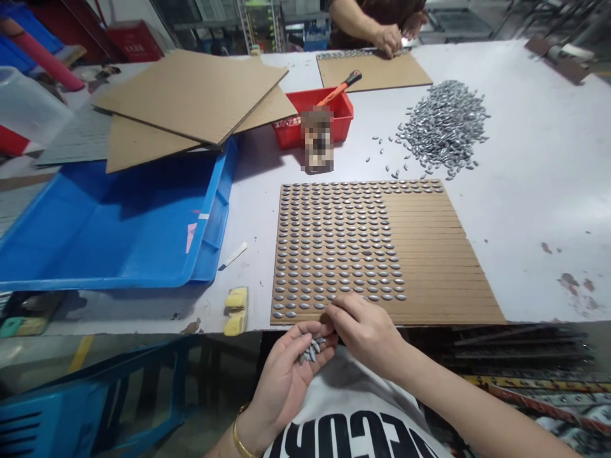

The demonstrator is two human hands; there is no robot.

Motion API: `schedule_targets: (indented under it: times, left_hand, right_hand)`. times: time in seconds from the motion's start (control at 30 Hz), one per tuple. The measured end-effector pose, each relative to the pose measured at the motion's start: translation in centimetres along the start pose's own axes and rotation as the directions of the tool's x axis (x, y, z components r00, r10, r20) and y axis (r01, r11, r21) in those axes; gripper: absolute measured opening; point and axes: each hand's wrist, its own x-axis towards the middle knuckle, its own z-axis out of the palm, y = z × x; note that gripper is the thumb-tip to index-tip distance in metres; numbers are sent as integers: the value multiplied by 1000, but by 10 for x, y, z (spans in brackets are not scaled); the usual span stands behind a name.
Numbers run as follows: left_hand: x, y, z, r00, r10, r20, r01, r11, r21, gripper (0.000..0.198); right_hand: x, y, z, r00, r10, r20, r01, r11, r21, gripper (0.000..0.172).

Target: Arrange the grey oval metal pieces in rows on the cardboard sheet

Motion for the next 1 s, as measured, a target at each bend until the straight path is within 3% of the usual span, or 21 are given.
schedule_targets:
  times: [0.1, 0.23, 0.43, 0.67, 0.87, 1.0]
  left_hand:
    - [-1, 4, 2, 999, 47, 24, -46, 998, -34, 17]
    - [0, 3, 3, 999, 37, -9, -37, 998, -43, 25]
    - [1, -2, 3, 1000, -2, 22, 4, 996, -92, 29]
    - [-3, -3, 12, 998, -27, 49, 26, 999, 26, 26]
    - [2, -11, 6, 999, -29, 25, 25, 988, 154, 13]
    - [7, -15, 4, 999, -13, 31, 7, 984, 176, 16]
  right_hand:
    - [0, -14, -7, 999, -28, -15, 30, 993, 110, 28]
    - [1, -27, -12, 998, -56, 37, 50, 990, 133, 25]
    - [-2, -26, -15, 998, -33, 49, 23, 980, 196, 19]
    - [-12, -21, -16, 997, -15, 82, -4, 976, 219, 25]
    - [-17, -19, -20, 998, 46, 35, -54, 947, 317, 21]
    - [-20, -19, -20, 994, 67, 83, -90, 944, 319, 26]
